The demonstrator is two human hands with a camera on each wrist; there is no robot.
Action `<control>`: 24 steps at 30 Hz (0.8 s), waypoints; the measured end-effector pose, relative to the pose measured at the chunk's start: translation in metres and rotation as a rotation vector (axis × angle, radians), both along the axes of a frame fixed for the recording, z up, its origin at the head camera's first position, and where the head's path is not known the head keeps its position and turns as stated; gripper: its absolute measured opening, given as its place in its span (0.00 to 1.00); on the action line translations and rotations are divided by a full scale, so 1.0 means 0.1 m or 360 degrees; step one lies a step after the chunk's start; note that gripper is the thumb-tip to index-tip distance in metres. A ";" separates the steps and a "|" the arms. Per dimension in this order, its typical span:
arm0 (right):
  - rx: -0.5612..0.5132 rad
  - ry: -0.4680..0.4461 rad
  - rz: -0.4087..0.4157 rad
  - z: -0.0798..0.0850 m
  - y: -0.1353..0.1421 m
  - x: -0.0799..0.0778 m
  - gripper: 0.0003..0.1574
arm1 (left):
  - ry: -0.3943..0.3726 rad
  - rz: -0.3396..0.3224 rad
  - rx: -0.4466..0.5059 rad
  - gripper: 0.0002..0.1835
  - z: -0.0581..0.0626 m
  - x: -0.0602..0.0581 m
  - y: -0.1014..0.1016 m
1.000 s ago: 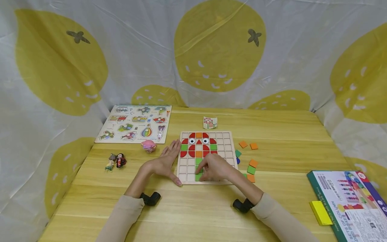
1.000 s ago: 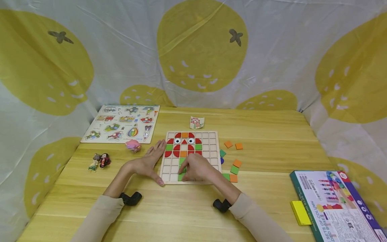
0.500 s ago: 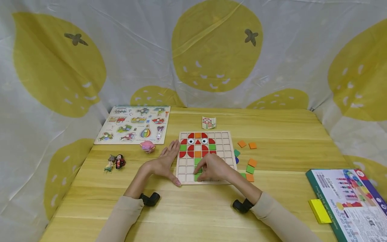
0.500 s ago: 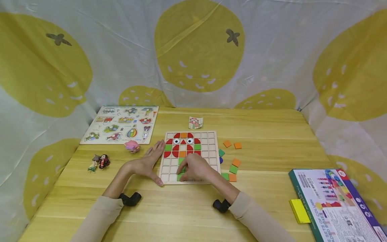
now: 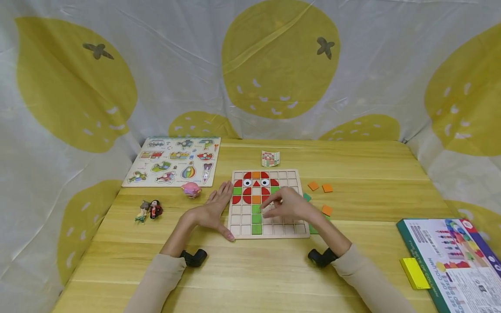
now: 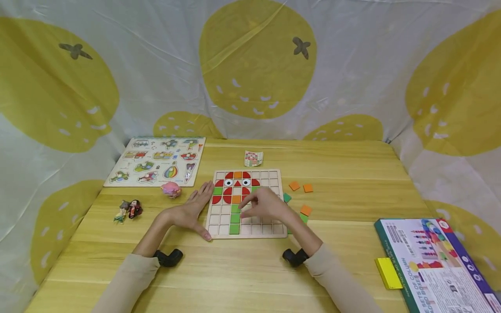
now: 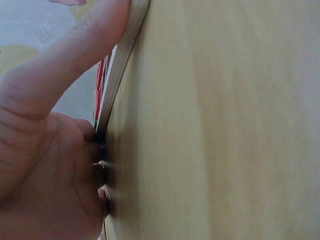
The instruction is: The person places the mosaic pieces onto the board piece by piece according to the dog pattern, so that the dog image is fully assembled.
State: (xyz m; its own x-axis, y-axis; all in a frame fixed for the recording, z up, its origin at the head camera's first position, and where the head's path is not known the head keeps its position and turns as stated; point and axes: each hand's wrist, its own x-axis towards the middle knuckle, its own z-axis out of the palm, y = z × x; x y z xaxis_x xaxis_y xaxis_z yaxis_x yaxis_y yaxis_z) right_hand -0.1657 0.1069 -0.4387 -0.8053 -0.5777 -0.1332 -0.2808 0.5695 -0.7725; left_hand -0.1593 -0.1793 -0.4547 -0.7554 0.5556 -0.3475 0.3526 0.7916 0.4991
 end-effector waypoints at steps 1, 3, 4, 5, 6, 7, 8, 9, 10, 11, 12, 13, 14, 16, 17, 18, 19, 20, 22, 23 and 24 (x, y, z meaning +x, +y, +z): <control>-0.0002 0.0021 -0.0064 0.03 0.12 -0.05 0.12 | -0.0003 -0.0001 0.0001 0.82 0.00 0.00 0.00; -0.0008 0.0046 -0.0218 0.06 0.38 -0.16 0.14 | -0.0005 -0.0006 0.0005 0.82 0.00 0.00 0.01; -0.0006 0.0058 -0.0312 0.07 0.52 -0.21 0.15 | -0.0006 -0.0006 0.0008 0.82 0.01 0.00 0.01; -0.0006 0.0056 -0.0405 0.07 0.66 -0.26 0.16 | -0.0004 -0.0009 0.0013 0.82 0.01 0.00 0.01; -0.0007 0.0048 -0.0485 0.05 0.79 -0.32 0.17 | -0.0003 -0.0009 0.0016 0.82 0.01 0.00 0.01; -0.0021 0.0020 -0.0542 0.03 0.90 -0.36 0.19 | -0.0002 -0.0009 0.0017 0.82 0.01 0.01 0.01; -0.0027 -0.0018 -0.0597 0.01 1.00 -0.41 0.20 | -0.0002 -0.0008 0.0018 0.82 0.01 0.01 0.01; -0.0026 -0.0055 -0.0626 -0.02 1.09 -0.44 0.22 | -0.0002 -0.0009 0.0018 0.82 0.01 0.01 0.01; -0.0035 -0.0109 -0.0641 -0.05 1.15 -0.48 0.24 | -0.0002 -0.0007 0.0019 0.82 0.01 0.01 0.01; -0.0036 -0.0155 -0.0633 -0.08 1.21 -0.51 0.25 | -0.0003 -0.0008 0.0021 0.82 0.01 0.01 0.01; -0.0040 -0.0202 -0.0628 -0.10 1.24 -0.53 0.26 | -0.0006 -0.0007 0.0022 0.82 0.02 0.02 0.00; -0.0039 -0.0232 -0.0619 -0.12 1.27 -0.55 0.26 | -0.0008 -0.0008 0.0026 0.82 0.02 0.02 0.00; -0.0038 -0.0254 -0.0624 -0.13 1.28 -0.56 0.25 | -0.0009 -0.0009 0.0033 0.82 0.02 0.02 0.00; -0.0016 -0.0262 -0.0635 -0.15 1.30 -0.57 0.24 | -0.0009 -0.0008 0.0043 0.82 0.02 0.02 0.00; 0.0001 -0.0247 -0.0641 -0.15 1.30 -0.57 0.23 | -0.0008 -0.0009 0.0046 0.82 0.03 0.02 0.00; 0.0020 -0.0235 -0.0656 -0.15 1.30 -0.57 0.22 | -0.0008 -0.0008 0.0047 0.82 0.03 0.02 0.00; 0.0041 -0.0215 -0.0660 -0.15 1.31 -0.57 0.22 | -0.0009 -0.0006 0.0047 0.82 0.03 0.02 0.00; 0.0058 -0.0199 -0.0663 -0.15 1.30 -0.56 0.22 | -0.0010 -0.0004 0.0044 0.82 0.03 0.02 0.00; 0.0084 -0.0165 -0.0664 -0.14 1.30 -0.54 0.21 | -0.0007 -0.0005 0.0039 0.82 0.03 0.02 0.01; 0.0079 -0.0154 -0.0667 -0.13 1.29 -0.53 0.20 | -0.0004 -0.0006 0.0037 0.82 0.02 0.02 0.01; 0.0065 -0.0150 -0.0663 -0.11 1.27 -0.52 0.20 | -0.0004 -0.0004 0.0036 0.82 0.02 0.02 0.01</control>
